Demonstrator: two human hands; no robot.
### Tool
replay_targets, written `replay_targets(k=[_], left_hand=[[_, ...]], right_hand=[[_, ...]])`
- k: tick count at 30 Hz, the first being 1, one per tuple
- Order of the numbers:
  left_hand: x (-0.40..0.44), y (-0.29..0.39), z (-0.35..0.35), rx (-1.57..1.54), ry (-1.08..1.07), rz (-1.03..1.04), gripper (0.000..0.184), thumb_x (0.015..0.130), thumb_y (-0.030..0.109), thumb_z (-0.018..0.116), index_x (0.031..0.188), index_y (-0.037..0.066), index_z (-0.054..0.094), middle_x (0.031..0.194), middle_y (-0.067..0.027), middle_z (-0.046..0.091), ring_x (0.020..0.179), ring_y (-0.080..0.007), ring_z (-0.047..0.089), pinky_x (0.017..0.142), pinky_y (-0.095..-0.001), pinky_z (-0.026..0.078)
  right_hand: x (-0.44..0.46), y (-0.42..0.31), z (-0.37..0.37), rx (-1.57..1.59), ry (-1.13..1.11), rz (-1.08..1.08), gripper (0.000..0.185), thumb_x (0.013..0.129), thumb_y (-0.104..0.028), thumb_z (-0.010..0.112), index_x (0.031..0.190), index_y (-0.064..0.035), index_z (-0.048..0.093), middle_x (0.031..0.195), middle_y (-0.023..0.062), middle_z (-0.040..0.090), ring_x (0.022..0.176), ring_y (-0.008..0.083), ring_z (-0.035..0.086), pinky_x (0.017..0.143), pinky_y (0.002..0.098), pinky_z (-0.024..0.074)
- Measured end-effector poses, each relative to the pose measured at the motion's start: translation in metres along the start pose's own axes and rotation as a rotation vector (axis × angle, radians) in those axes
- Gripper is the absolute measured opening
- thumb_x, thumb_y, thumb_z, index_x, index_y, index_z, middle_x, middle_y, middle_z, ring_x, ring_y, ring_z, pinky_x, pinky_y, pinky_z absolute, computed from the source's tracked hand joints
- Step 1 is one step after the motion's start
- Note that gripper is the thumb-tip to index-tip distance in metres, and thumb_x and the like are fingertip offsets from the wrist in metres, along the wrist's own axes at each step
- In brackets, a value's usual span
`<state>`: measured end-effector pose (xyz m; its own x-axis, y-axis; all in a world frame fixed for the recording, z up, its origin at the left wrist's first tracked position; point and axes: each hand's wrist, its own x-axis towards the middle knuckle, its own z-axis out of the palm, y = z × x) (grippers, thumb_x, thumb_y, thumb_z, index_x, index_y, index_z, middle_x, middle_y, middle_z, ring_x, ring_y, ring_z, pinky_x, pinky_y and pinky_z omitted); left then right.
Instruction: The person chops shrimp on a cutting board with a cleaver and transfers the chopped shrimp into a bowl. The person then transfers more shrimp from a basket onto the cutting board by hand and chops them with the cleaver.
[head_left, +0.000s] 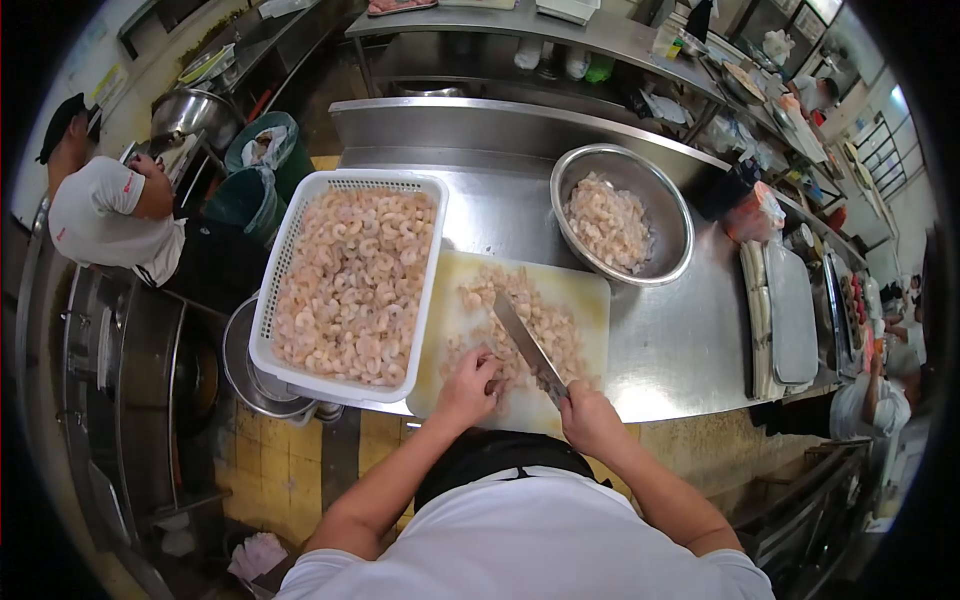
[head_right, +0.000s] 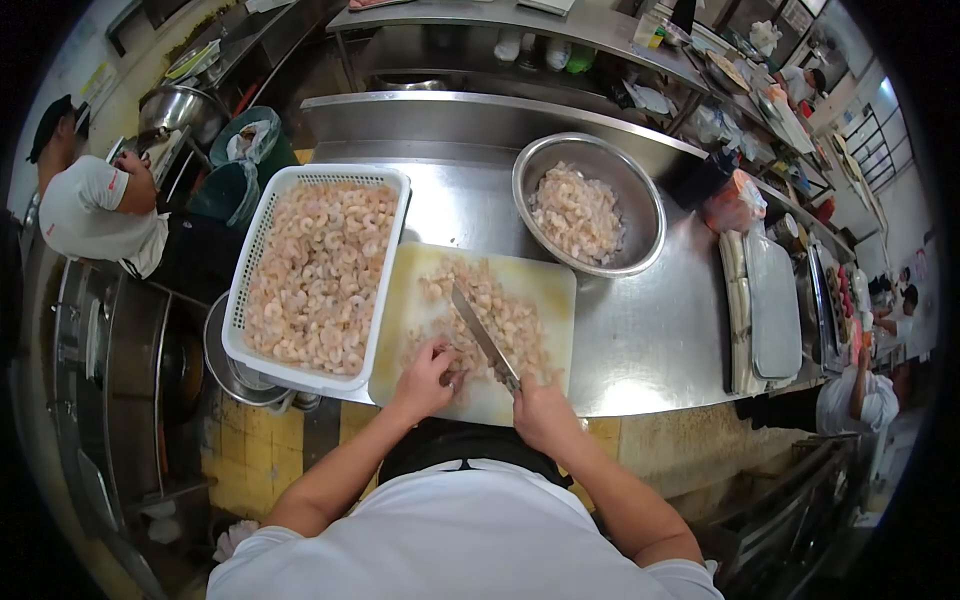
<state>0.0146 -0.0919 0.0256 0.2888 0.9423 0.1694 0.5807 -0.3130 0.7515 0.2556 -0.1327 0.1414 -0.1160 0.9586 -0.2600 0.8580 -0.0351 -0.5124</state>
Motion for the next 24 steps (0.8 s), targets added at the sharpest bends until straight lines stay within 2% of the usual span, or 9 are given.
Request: replay_targets(k=[1,4,7,10,13,16,19,24], left_hand=[[0.001,0.012,-0.011,-0.001,-0.003,0.007,0.038,0.079,0.017,0.083,0.114,0.007,0.074,0.126,-0.0165,0.063,0.117,-0.0371,0.065,0.096,-0.0457,0.057],[-0.008,0.014,-0.022,0.023,-0.186,0.254,0.034,0.078,0.012,0.082,0.111,0.009,0.074,0.12,-0.013,0.065,0.111,-0.0344,0.067,0.093,-0.0449,0.057],[-0.015,-0.018,0.001,0.067,-0.209,0.347,0.029,0.079,0.01,0.081,0.107,0.009,0.074,0.113,-0.0107,0.067,0.104,-0.0331,0.068,0.089,-0.0448,0.057],[-0.005,-0.029,0.02,0.069,-0.005,0.327,0.029,0.08,0.012,0.08,0.108,0.008,0.072,0.11,-0.0112,0.067,0.1,-0.0338,0.068,0.087,-0.046,0.057],[0.003,-0.011,0.011,0.006,0.048,0.239,0.028,0.083,0.012,0.078,0.109,0.006,0.07,0.11,-0.0132,0.067,0.102,-0.0353,0.068,0.088,-0.0463,0.057],[0.018,0.001,-0.003,0.1,0.149,0.218,0.028,0.084,0.013,0.077,0.11,0.004,0.068,0.109,-0.0153,0.066,0.102,-0.0374,0.067,0.089,-0.0468,0.057],[0.029,-0.016,0.003,0.069,0.09,0.214,0.025,0.085,0.012,0.076,0.107,0.001,0.068,0.109,-0.0174,0.065,0.104,-0.0389,0.066,0.09,-0.0471,0.056],[0.044,-0.019,0.006,0.024,-0.081,0.075,0.021,0.085,0.012,0.074,0.103,0.0,0.07,0.109,-0.02,0.066,0.103,-0.04,0.067,0.091,-0.0492,0.057]], right_hand=[[-0.002,-0.001,0.0,0.003,-0.01,-0.001,0.02,0.102,-0.015,0.061,0.098,0.0042,0.056,0.08,0.0354,0.067,0.076,0.0559,0.066,0.071,0.0625,0.0525],[-0.009,-0.005,0.005,0.008,-0.04,0.001,0.02,0.102,-0.016,0.06,0.098,0.0037,0.055,0.075,0.0345,0.066,0.073,0.0562,0.066,0.069,0.0638,0.0519],[-0.01,-0.004,0.012,-0.002,-0.044,-0.006,0.02,0.103,-0.016,0.059,0.101,0.0034,0.055,0.073,0.0332,0.065,0.071,0.0562,0.066,0.067,0.0651,0.0513],[-0.011,-0.01,0.012,-0.026,-0.032,0.008,0.021,0.104,-0.017,0.058,0.102,0.0029,0.055,0.073,0.0327,0.066,0.071,0.0559,0.066,0.067,0.065,0.0515],[-0.011,-0.017,0.008,-0.045,-0.033,0.045,0.021,0.105,-0.018,0.058,0.102,0.0027,0.055,0.074,0.0326,0.067,0.071,0.0555,0.066,0.067,0.0648,0.0519],[-0.013,-0.02,0.007,-0.047,-0.042,0.053,0.021,0.105,-0.018,0.057,0.102,0.0031,0.056,0.075,0.0328,0.067,0.072,0.0551,0.067,0.068,0.0645,0.0525],[-0.015,-0.022,0.01,-0.063,-0.08,0.056,0.02,0.104,-0.015,0.057,0.101,0.0042,0.055,0.076,0.0336,0.068,0.073,0.0546,0.068,0.069,0.064,0.0532],[-0.01,-0.017,0.021,-0.103,-0.133,0.057,0.012,0.096,-0.005,0.056,0.101,0.0064,0.055,0.078,0.0347,0.068,0.076,0.0544,0.07,0.071,0.0635,0.0548]])
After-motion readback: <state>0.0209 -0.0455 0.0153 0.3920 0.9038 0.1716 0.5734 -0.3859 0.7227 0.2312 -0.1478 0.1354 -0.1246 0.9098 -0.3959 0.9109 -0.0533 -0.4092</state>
